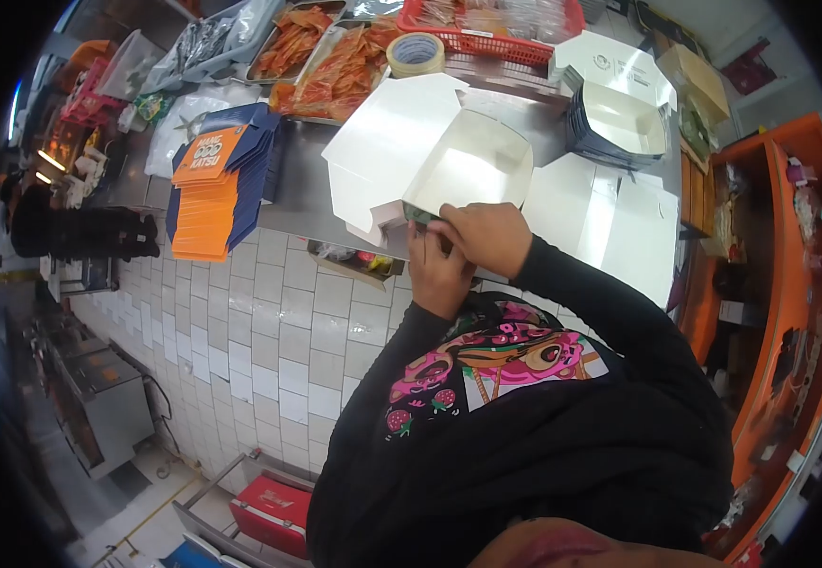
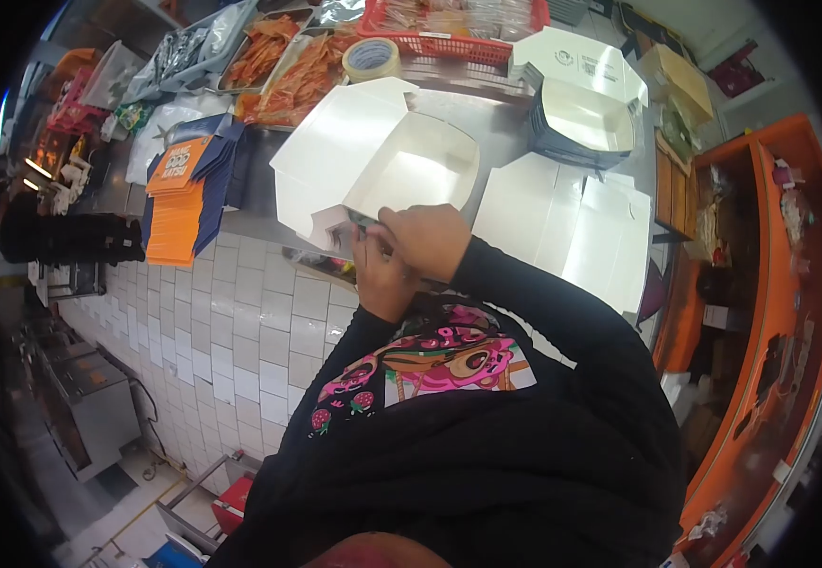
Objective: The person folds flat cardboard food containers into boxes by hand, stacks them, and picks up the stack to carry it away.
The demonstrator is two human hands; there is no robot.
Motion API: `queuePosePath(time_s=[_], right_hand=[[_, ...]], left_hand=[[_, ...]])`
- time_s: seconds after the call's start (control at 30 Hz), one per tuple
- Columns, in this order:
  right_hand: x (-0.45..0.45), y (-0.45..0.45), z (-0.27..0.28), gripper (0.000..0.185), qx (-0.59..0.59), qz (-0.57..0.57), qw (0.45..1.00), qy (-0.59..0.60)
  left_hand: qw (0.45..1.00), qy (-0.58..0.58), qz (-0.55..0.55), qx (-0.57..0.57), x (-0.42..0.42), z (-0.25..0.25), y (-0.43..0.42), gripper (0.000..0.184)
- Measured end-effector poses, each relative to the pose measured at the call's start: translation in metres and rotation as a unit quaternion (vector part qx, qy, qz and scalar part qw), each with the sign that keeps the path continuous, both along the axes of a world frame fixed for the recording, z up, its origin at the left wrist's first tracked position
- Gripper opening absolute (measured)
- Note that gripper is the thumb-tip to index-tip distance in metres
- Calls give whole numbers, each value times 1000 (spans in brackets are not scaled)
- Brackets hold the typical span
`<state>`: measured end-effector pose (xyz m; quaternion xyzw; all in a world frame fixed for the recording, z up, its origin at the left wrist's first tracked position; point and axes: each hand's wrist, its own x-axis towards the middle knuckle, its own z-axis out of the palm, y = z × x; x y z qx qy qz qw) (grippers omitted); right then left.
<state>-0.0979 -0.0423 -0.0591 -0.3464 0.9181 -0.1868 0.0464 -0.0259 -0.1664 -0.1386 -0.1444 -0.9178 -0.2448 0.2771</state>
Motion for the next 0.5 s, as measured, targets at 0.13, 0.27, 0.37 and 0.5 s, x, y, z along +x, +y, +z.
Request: queuePosePath(time_s=[0.13, 0.27, 0.37, 0.5], right_hand=[[4, -4, -8, 24, -18, -6, 999, 38], [10, -2, -24, 22, -39, 17, 998, 50], [13, -1, -21, 23, -27, 30, 998, 37], [6, 0, -12, 28, 13, 129, 991, 25]], left_hand=[[999, -7, -32, -7, 1, -5, -9, 48], [998, 14, -16, -66, 5, 2, -25, 46], [994, -40, 74, -67, 3, 3, -44, 44], [985, -41, 128, -107, 1, 7, -51, 50]])
